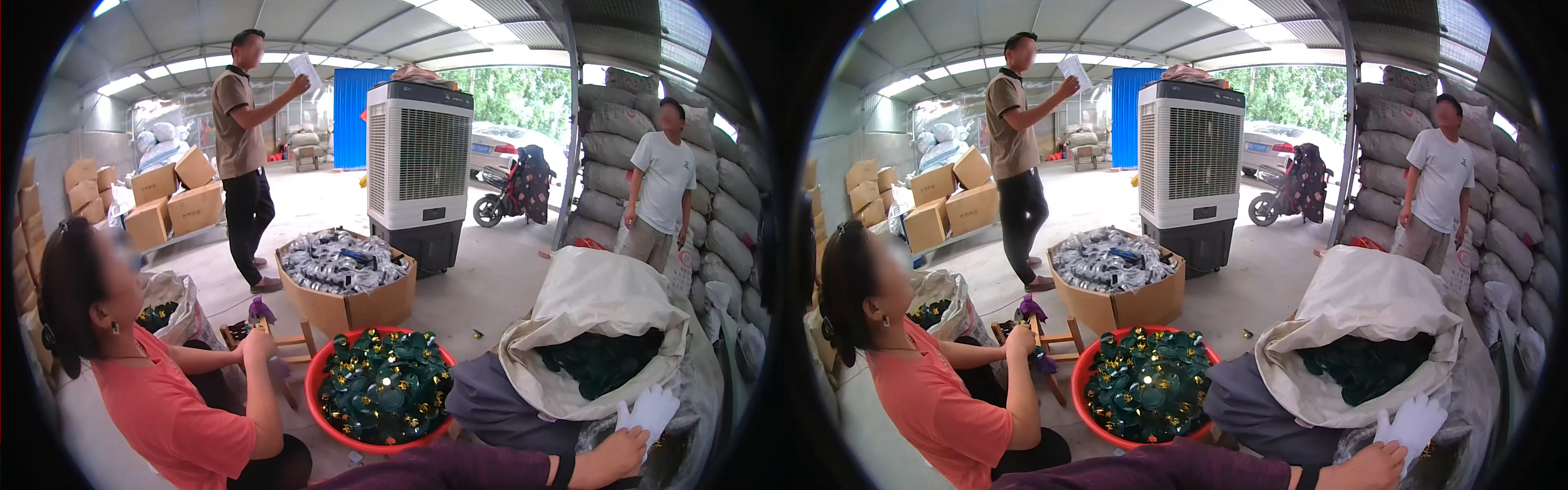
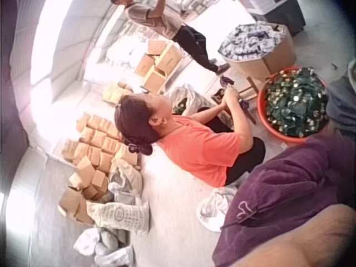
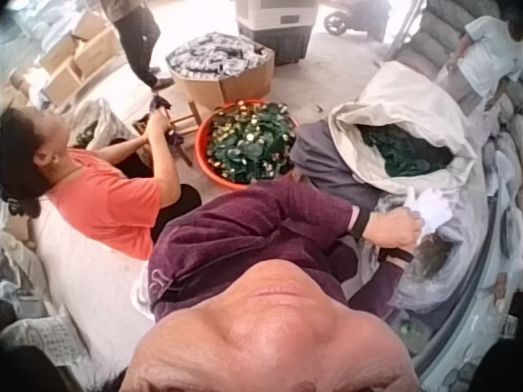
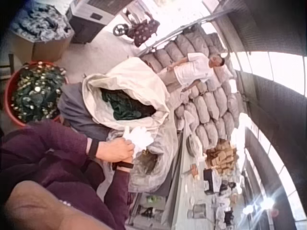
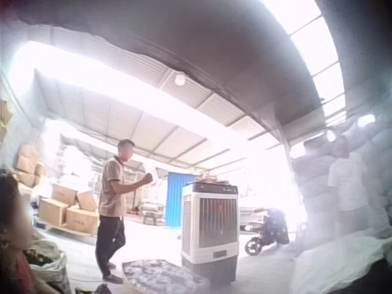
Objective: The recorder is assembling small gold-colored components onto green plastic bases in a workshop environment.
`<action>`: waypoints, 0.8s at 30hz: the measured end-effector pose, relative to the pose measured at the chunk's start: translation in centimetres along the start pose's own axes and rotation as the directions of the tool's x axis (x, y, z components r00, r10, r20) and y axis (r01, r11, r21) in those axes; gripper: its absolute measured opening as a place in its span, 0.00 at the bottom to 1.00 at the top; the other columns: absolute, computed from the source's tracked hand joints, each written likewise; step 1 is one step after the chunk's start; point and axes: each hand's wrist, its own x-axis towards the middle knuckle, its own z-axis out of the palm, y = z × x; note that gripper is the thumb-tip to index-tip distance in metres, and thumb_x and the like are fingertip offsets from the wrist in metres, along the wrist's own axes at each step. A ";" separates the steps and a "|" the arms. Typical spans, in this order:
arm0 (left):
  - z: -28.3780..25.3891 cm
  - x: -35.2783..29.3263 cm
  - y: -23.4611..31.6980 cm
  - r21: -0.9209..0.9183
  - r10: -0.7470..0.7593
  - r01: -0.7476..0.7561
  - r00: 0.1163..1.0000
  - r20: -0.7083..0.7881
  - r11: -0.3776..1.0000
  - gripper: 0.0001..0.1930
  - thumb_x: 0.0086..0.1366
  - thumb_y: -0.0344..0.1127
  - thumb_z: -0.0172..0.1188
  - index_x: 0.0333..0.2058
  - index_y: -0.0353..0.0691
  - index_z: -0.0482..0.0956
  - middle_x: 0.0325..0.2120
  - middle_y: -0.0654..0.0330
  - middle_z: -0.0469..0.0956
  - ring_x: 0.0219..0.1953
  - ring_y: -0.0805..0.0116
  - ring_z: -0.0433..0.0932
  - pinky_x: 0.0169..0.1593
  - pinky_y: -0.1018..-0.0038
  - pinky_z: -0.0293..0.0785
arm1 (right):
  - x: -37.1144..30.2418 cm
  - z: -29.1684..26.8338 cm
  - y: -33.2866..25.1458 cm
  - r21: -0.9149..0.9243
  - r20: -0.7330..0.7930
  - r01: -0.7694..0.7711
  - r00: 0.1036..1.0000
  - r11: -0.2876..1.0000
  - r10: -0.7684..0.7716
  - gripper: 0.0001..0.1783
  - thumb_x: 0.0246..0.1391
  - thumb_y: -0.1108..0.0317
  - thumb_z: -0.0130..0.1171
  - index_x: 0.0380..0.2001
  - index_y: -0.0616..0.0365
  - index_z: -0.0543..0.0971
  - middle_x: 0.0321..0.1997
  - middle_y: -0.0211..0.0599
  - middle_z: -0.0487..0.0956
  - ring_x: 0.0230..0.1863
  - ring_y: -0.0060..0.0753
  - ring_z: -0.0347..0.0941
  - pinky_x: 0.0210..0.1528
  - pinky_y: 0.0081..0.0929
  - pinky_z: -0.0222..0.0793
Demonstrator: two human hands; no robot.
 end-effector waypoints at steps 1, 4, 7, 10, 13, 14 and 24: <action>0.1 0.2 0.3 -0.001 0.001 -0.001 1.000 0.000 1.000 0.08 0.48 0.37 0.55 0.25 0.39 0.74 0.25 0.52 0.71 0.28 0.52 0.72 0.29 0.59 0.66 | 0.1 -0.2 -0.1 -0.029 0.053 -0.009 0.999 1.000 0.010 0.32 0.34 0.52 0.65 0.40 0.64 0.73 0.49 0.45 0.69 0.51 0.49 0.59 0.57 0.48 0.49; 0.7 1.1 1.2 0.082 -0.053 0.052 0.998 0.016 0.995 0.09 0.51 0.38 0.52 0.23 0.40 0.76 0.29 0.52 0.73 0.29 0.53 0.72 0.32 0.59 0.67 | 0.4 -2.2 -0.9 -0.114 0.178 -0.123 0.974 0.986 0.142 0.30 0.39 0.48 0.62 0.41 0.60 0.76 0.49 0.42 0.69 0.53 0.44 0.58 0.60 0.46 0.46; 5.3 1.8 1.5 0.147 -0.294 0.273 0.945 0.145 0.951 0.13 0.53 0.41 0.48 0.30 0.40 0.78 0.33 0.51 0.75 0.35 0.54 0.72 0.39 0.62 0.67 | 0.4 -1.1 -0.9 -0.220 0.116 -0.124 0.981 0.968 0.153 0.29 0.44 0.44 0.58 0.41 0.56 0.77 0.48 0.37 0.69 0.54 0.40 0.58 0.61 0.42 0.44; 8.1 1.7 1.5 0.211 -0.453 0.412 0.866 0.210 0.886 0.17 0.55 0.43 0.45 0.34 0.40 0.79 0.36 0.50 0.76 0.40 0.55 0.72 0.44 0.63 0.67 | 0.2 -0.7 -1.4 -0.293 0.152 -0.115 0.975 0.949 0.164 0.29 0.46 0.42 0.56 0.42 0.53 0.78 0.49 0.35 0.70 0.55 0.39 0.57 0.63 0.41 0.43; 6.8 1.9 0.9 0.370 -0.434 0.437 0.896 -0.097 0.820 0.23 0.56 0.42 0.45 0.48 0.39 0.73 0.40 0.48 0.75 0.45 0.55 0.71 0.48 0.64 0.66 | -0.2 -0.8 -1.7 -0.286 0.193 -0.131 0.963 0.949 0.191 0.29 0.45 0.42 0.57 0.44 0.52 0.77 0.50 0.35 0.69 0.57 0.39 0.56 0.64 0.40 0.41; 2.2 2.8 0.6 0.296 -0.286 0.191 0.902 0.324 0.936 0.27 0.55 0.42 0.47 0.53 0.39 0.68 0.41 0.47 0.74 0.43 0.54 0.72 0.47 0.64 0.67 | 0.0 -1.0 -1.6 -0.280 0.189 -0.131 0.964 0.951 0.188 0.29 0.45 0.42 0.57 0.44 0.52 0.77 0.50 0.35 0.69 0.57 0.39 0.56 0.64 0.40 0.41; 1.8 -1.7 2.4 -0.286 -0.197 0.228 0.971 0.134 0.931 0.15 0.47 0.44 0.62 0.15 0.37 0.73 0.14 0.51 0.73 0.22 0.49 0.75 0.29 0.60 0.70 | -2.4 -0.3 -0.6 -0.015 -0.247 0.073 0.966 0.997 -0.074 0.34 0.46 0.57 0.56 0.57 0.57 0.66 0.66 0.45 0.57 0.66 0.48 0.50 0.68 0.45 0.41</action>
